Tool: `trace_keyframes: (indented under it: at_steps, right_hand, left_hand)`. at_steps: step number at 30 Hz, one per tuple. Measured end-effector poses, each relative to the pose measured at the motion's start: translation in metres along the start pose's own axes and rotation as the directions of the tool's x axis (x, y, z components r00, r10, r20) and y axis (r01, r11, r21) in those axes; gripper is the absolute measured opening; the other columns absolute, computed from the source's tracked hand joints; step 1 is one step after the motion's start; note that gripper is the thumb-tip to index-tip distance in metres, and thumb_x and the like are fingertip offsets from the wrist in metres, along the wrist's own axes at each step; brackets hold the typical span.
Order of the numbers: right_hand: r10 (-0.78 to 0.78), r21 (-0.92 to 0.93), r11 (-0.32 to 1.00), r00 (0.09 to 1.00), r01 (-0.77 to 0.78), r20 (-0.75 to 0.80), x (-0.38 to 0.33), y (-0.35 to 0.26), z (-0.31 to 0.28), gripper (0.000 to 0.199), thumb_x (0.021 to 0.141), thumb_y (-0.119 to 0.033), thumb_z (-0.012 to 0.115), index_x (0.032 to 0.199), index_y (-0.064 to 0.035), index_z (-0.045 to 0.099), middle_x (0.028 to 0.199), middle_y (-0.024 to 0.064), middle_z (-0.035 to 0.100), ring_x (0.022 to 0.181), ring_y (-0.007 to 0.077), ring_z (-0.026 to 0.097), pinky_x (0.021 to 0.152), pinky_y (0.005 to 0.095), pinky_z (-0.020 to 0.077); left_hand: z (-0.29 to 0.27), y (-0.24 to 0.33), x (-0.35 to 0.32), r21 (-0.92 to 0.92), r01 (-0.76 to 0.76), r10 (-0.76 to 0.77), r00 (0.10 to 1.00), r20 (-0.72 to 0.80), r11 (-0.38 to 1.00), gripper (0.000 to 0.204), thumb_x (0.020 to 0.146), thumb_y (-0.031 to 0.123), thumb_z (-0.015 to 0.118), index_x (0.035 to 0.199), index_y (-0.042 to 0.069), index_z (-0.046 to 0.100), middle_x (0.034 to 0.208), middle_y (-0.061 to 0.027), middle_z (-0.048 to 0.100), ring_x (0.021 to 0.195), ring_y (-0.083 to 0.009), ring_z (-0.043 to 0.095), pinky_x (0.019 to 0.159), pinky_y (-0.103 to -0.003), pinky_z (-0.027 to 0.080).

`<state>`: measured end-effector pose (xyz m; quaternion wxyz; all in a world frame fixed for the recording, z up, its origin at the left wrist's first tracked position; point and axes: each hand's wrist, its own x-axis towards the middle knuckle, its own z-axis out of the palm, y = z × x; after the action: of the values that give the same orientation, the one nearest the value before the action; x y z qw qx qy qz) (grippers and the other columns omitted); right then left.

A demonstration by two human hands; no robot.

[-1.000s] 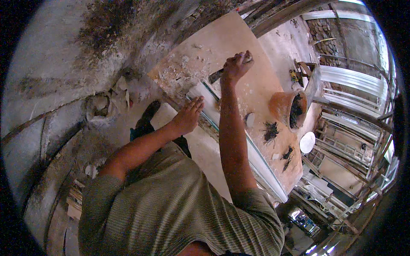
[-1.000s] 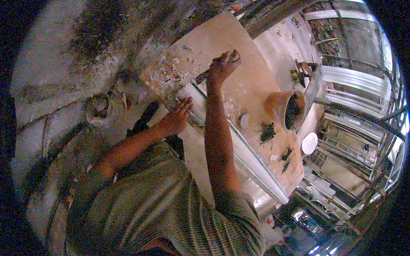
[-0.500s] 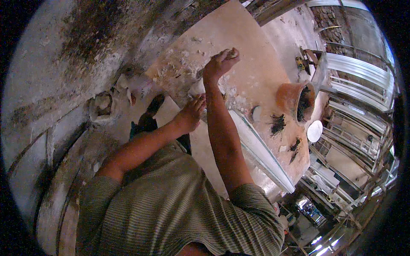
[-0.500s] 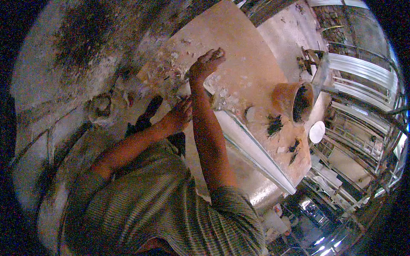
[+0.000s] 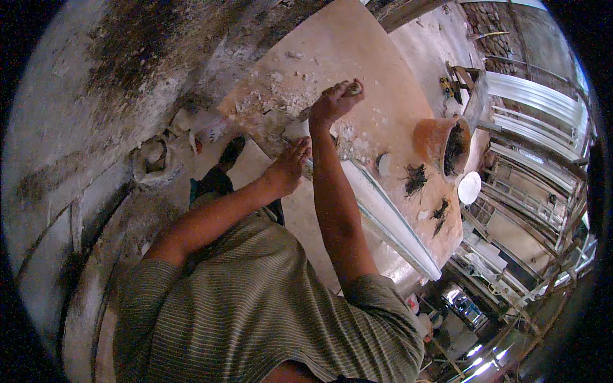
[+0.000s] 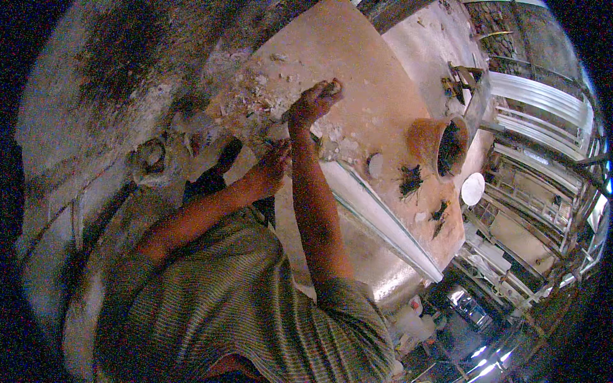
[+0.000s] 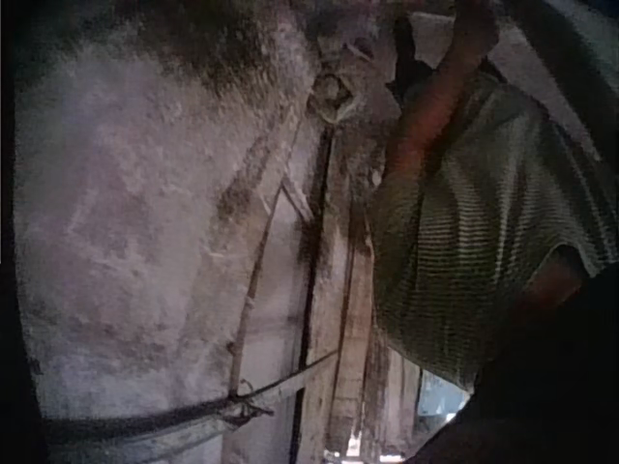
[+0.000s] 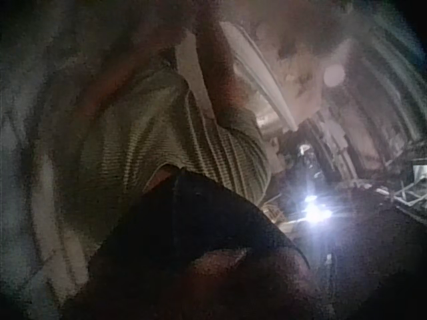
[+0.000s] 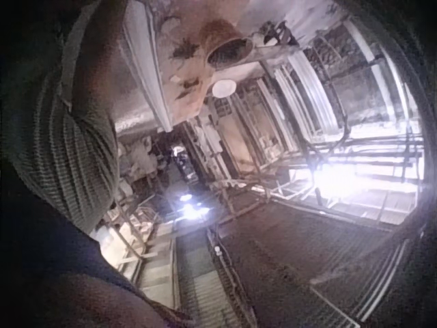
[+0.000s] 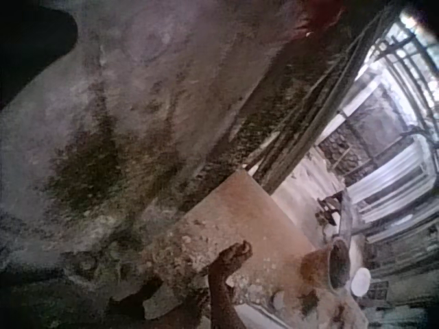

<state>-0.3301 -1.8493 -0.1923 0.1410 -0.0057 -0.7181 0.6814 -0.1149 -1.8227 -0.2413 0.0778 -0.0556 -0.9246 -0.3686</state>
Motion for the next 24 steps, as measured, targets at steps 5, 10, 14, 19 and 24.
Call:
trace_keyframes:
  at_steps: [5, 10, 14, 19, 24]
  right_hand:
    - [0.028, 0.126, 0.992, 0.999, -0.023, -0.039, -0.006, -0.048, -0.006, 0.026, 0.104, -0.015, 0.054, 0.127, -0.0111, 0.043, 0.081, 0.0016, 0.051, 0.054, 0.0075, 0.044, 0.042, 0.0236, 0.0373]
    - [0.005, 0.126, 0.992, 0.999, -0.009, 0.033, -0.037, -0.017, -0.017, 0.026, 0.103, -0.013, 0.051, 0.128, -0.0125, 0.042, 0.080, 0.0017, 0.051, 0.054, 0.0068, 0.043, 0.043, 0.0229, 0.0365]
    - [0.033, 0.271, 0.962, 0.999, -0.020, -0.041, -0.033, -0.068, -0.013, 0.028, 0.103, -0.011, 0.050, 0.129, -0.0149, 0.042, 0.082, 0.0009, 0.051, 0.057, 0.0066, 0.042, 0.045, 0.0221, 0.0379]
    - [0.088, 0.245, 0.961, 0.983, -0.127, 0.164, -0.060, -0.014, -0.016, 0.038, 0.099, -0.002, 0.054, 0.132, -0.0159, 0.041, 0.089, 0.0008, 0.055, 0.062, 0.0051, 0.045, 0.049, 0.0192, 0.0398]
    - [0.136, 0.473, 0.851, 0.965, -0.229, 0.223, -0.062, -0.027, -0.017, 0.039, 0.099, -0.001, 0.054, 0.132, -0.0153, 0.041, 0.087, 0.0009, 0.055, 0.061, 0.0060, 0.047, 0.050, 0.0205, 0.0414]
  left_hand:
    - [-0.026, 0.008, 0.006, -0.027, 0.115, -0.108, 0.977, 0.186, 0.993, 0.074, 0.086, 0.011, 0.060, 0.151, -0.012, 0.032, 0.165, -0.0264, 0.018, 0.155, -0.0418, 0.015, 0.126, -0.052, 0.019]
    - [-0.005, 0.006, 0.002, 0.034, 0.124, -0.129, 0.954, 0.270, 0.992, 0.073, 0.087, 0.011, 0.059, 0.150, -0.013, 0.031, 0.165, -0.0274, 0.019, 0.155, -0.0424, 0.015, 0.125, -0.053, 0.020]
    - [-0.019, 0.010, 0.004, 0.110, 0.063, -0.073, 0.993, 0.088, 0.992, 0.066, 0.088, 0.016, 0.058, 0.144, -0.014, 0.040, 0.158, -0.0310, 0.029, 0.152, -0.0445, 0.020, 0.124, -0.053, 0.022]
    - [-0.004, 0.003, 0.003, -0.010, 0.159, -0.145, 0.920, 0.363, 0.987, 0.055, 0.088, 0.020, 0.059, 0.128, -0.018, 0.054, 0.142, -0.0344, 0.047, 0.143, -0.0475, 0.036, 0.123, -0.052, 0.025]
    - [-0.005, 0.002, -0.007, 0.094, 0.054, -0.074, 0.971, 0.228, 0.994, 0.056, 0.085, 0.016, 0.060, 0.127, -0.020, 0.052, 0.138, -0.0359, 0.049, 0.138, -0.0493, 0.040, 0.122, -0.055, 0.027]
